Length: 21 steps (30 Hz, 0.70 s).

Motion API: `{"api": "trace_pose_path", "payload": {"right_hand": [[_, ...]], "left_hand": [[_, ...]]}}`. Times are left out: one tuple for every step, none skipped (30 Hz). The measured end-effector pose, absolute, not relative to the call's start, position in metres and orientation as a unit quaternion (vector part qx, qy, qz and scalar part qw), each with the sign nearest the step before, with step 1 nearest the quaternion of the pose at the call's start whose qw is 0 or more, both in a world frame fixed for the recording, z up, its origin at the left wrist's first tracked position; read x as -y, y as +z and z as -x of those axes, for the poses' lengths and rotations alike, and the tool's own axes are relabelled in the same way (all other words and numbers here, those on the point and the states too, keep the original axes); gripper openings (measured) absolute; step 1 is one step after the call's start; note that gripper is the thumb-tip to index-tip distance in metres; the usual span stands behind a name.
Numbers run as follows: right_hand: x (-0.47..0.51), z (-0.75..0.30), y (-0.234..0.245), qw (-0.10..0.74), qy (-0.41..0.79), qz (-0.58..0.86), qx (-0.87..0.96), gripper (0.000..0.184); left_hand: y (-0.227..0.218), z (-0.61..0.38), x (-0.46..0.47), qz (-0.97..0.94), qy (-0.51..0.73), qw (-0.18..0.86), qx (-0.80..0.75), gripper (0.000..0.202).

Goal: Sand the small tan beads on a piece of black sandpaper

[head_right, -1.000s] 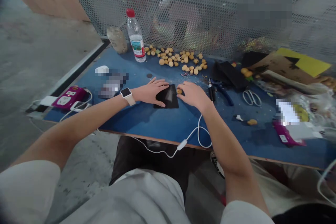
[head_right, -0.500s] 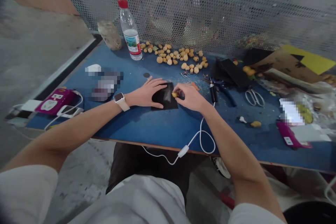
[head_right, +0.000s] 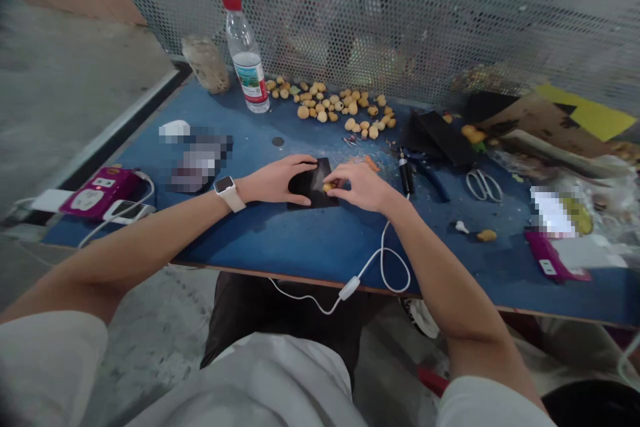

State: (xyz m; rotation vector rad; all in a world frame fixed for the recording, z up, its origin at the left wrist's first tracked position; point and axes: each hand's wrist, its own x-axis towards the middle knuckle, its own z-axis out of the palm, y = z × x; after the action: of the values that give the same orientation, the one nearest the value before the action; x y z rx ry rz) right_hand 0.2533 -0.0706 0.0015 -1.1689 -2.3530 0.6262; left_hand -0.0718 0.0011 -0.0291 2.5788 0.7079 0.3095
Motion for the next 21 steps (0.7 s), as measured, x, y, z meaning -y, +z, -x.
{"api": "trace_pose_path", "payload": {"right_hand": [[0.070,-0.253,0.001,0.212,0.231,0.414,0.855,0.020],[0.070,-0.253,-0.001,0.213,0.230,0.411,0.856,0.019],[0.068,-0.251,-0.002,0.221,0.221,0.413,0.855,0.018],[0.066,-0.249,-0.004,0.231,0.208,0.419,0.853,0.017],[0.064,-0.247,-0.006,0.241,0.192,0.427,0.850,0.016],[0.062,-0.244,-0.007,0.246,0.177,0.434,0.848,0.016],[0.060,-0.242,-0.007,0.247,0.165,0.440,0.847,0.016],[0.059,-0.241,-0.005,0.243,0.158,0.442,0.849,0.015],[0.058,-0.241,-0.003,0.234,0.159,0.440,0.852,0.014],[0.058,-0.242,0.000,0.222,0.168,0.433,0.857,0.012],[0.058,-0.244,0.002,0.210,0.182,0.424,0.862,0.010],[0.059,-0.246,0.004,0.201,0.198,0.415,0.865,0.008],[0.059,-0.248,0.005,0.199,0.213,0.408,0.865,0.009],[0.059,-0.249,0.004,0.204,0.222,0.405,0.863,0.010],[0.059,-0.249,0.002,0.217,0.224,0.409,0.857,0.011],[0.057,-0.248,0.000,0.235,0.220,0.418,0.850,0.012],[0.056,-0.247,-0.003,0.254,0.211,0.429,0.840,0.013],[0.054,-0.245,-0.006,0.270,0.202,0.441,0.832,0.013],[0.052,-0.243,-0.008,0.282,0.195,0.450,0.825,0.013],[0.051,-0.243,-0.008,0.287,0.193,0.454,0.821,0.013],[0.050,-0.243,-0.008,0.285,0.197,0.452,0.822,0.013]], "left_hand": [[-0.029,0.072,-0.001,-0.934,0.114,0.223,-0.255,0.114],[-0.029,0.071,-0.001,-0.934,0.117,0.223,-0.253,0.113],[-0.029,0.071,-0.001,-0.934,0.120,0.223,-0.251,0.112],[-0.029,0.071,-0.001,-0.934,0.122,0.223,-0.250,0.111],[-0.029,0.070,-0.001,-0.934,0.124,0.224,-0.250,0.111],[-0.029,0.070,-0.002,-0.933,0.126,0.224,-0.251,0.111],[-0.029,0.070,-0.002,-0.933,0.127,0.224,-0.250,0.111],[-0.029,0.070,-0.002,-0.933,0.130,0.224,-0.249,0.110],[-0.030,0.070,-0.003,-0.933,0.133,0.225,-0.247,0.110],[-0.030,0.071,-0.003,-0.933,0.136,0.225,-0.245,0.110],[-0.030,0.071,-0.003,-0.933,0.139,0.226,-0.244,0.111],[-0.031,0.071,-0.004,-0.932,0.141,0.228,-0.242,0.111],[-0.031,0.072,-0.004,-0.932,0.142,0.230,-0.241,0.111],[-0.032,0.072,-0.004,-0.932,0.142,0.231,-0.240,0.110],[-0.032,0.072,-0.005,-0.933,0.142,0.231,-0.238,0.110],[-0.032,0.072,-0.005,-0.933,0.141,0.231,-0.239,0.110],[-0.032,0.072,-0.005,-0.932,0.139,0.231,-0.240,0.110],[-0.032,0.072,-0.005,-0.932,0.138,0.231,-0.242,0.111],[-0.031,0.072,-0.005,-0.931,0.138,0.231,-0.246,0.111],[-0.031,0.072,-0.004,-0.931,0.137,0.231,-0.249,0.111],[-0.031,0.072,-0.004,-0.930,0.136,0.230,-0.251,0.111]]}}
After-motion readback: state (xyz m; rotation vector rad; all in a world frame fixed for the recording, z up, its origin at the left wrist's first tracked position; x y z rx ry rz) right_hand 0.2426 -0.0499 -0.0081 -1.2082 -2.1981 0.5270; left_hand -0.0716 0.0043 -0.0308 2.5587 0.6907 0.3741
